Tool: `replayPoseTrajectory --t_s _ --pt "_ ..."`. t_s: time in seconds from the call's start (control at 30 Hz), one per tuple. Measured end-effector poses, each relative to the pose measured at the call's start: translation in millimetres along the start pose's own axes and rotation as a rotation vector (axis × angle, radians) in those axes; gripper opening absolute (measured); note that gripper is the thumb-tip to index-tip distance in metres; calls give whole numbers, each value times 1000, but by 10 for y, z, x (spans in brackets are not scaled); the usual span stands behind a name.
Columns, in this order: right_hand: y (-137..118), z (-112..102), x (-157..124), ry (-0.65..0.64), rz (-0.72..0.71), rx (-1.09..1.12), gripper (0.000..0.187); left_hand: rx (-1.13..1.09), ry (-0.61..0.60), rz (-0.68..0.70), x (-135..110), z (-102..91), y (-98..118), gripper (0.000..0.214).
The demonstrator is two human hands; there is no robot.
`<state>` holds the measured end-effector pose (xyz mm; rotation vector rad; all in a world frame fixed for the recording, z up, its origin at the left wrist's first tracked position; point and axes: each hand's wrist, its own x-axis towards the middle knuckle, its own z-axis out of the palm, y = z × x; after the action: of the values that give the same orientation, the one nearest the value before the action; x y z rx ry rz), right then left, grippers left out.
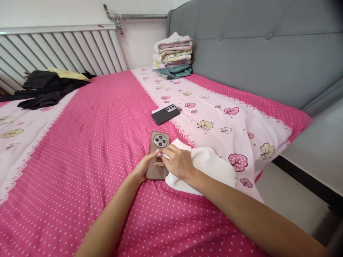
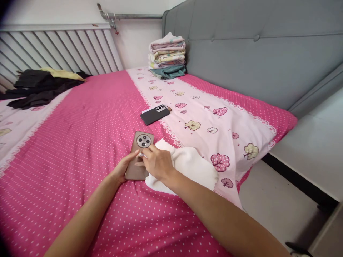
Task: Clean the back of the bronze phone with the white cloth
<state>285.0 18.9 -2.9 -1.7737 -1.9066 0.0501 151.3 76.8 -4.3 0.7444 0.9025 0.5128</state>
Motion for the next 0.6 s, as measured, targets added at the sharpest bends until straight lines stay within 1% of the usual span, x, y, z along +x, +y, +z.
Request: replayPoseTrajectory --t_s 0.6 --pt "0 1 1 5 -1 4 22 -10 -19 -8 20 -36 -10 24"
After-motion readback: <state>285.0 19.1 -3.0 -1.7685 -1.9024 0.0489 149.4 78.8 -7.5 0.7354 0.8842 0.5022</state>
